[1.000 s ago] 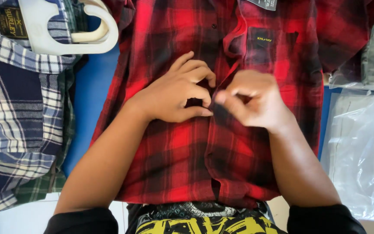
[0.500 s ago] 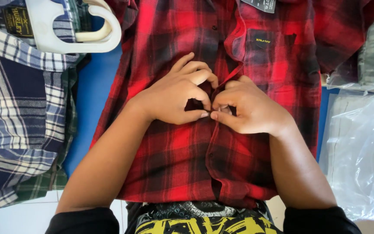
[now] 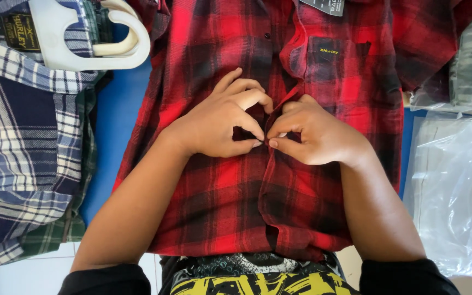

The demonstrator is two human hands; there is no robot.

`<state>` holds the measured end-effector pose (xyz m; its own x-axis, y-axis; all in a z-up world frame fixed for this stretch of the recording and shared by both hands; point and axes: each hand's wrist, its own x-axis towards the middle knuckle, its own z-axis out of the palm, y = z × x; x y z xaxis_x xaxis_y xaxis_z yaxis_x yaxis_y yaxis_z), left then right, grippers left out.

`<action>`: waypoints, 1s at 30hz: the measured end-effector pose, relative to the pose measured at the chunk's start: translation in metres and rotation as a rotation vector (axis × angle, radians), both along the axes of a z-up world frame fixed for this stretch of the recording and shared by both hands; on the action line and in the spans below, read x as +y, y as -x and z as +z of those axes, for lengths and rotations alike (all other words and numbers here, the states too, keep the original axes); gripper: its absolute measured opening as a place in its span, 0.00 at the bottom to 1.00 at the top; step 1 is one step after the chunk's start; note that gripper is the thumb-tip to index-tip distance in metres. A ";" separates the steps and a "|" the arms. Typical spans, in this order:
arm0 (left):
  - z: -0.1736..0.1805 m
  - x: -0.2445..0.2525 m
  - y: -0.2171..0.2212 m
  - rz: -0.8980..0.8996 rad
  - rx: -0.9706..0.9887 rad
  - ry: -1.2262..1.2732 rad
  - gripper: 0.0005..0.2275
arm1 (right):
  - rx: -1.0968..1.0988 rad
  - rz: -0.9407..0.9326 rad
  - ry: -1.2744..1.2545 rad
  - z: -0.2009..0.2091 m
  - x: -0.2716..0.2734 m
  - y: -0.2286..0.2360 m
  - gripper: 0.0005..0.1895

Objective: Taking a shirt out of a plastic bag, buttoning it, and putting it on a hanger.

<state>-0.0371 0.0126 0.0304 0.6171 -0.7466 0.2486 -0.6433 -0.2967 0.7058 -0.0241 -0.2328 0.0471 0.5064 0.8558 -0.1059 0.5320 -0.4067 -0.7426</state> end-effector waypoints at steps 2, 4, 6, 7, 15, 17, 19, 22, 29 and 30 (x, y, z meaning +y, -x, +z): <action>0.000 0.001 -0.001 -0.023 -0.020 0.022 0.04 | -0.059 -0.053 0.063 0.002 0.004 0.004 0.07; 0.001 0.002 -0.001 -0.025 -0.020 0.016 0.05 | -0.075 -0.061 0.082 0.001 0.005 0.005 0.07; 0.002 0.002 -0.001 -0.031 -0.018 0.013 0.06 | -0.087 -0.072 0.105 0.000 0.006 0.007 0.06; 0.002 0.002 -0.002 -0.042 -0.014 0.016 0.04 | -0.088 -0.081 0.129 0.001 0.006 0.007 0.07; 0.002 0.001 0.002 0.040 0.086 0.106 0.06 | -0.183 -0.126 0.121 -0.003 0.005 0.007 0.04; 0.009 -0.003 0.003 0.166 -0.067 0.179 0.05 | -0.087 -0.027 0.138 0.004 0.001 0.003 0.11; 0.004 -0.008 0.005 0.266 -0.151 0.103 0.08 | -0.076 -0.062 0.024 0.011 -0.001 0.004 0.16; -0.004 -0.012 0.009 0.429 -0.225 -0.066 0.19 | -0.231 -0.194 -0.267 0.012 0.005 0.000 0.16; -0.009 -0.016 0.019 0.461 -0.260 -0.324 0.31 | -0.688 -0.615 -0.065 -0.015 -0.002 -0.012 0.27; -0.007 -0.015 0.020 0.466 -0.276 -0.327 0.31 | -0.701 -0.614 -0.077 -0.017 -0.001 -0.014 0.27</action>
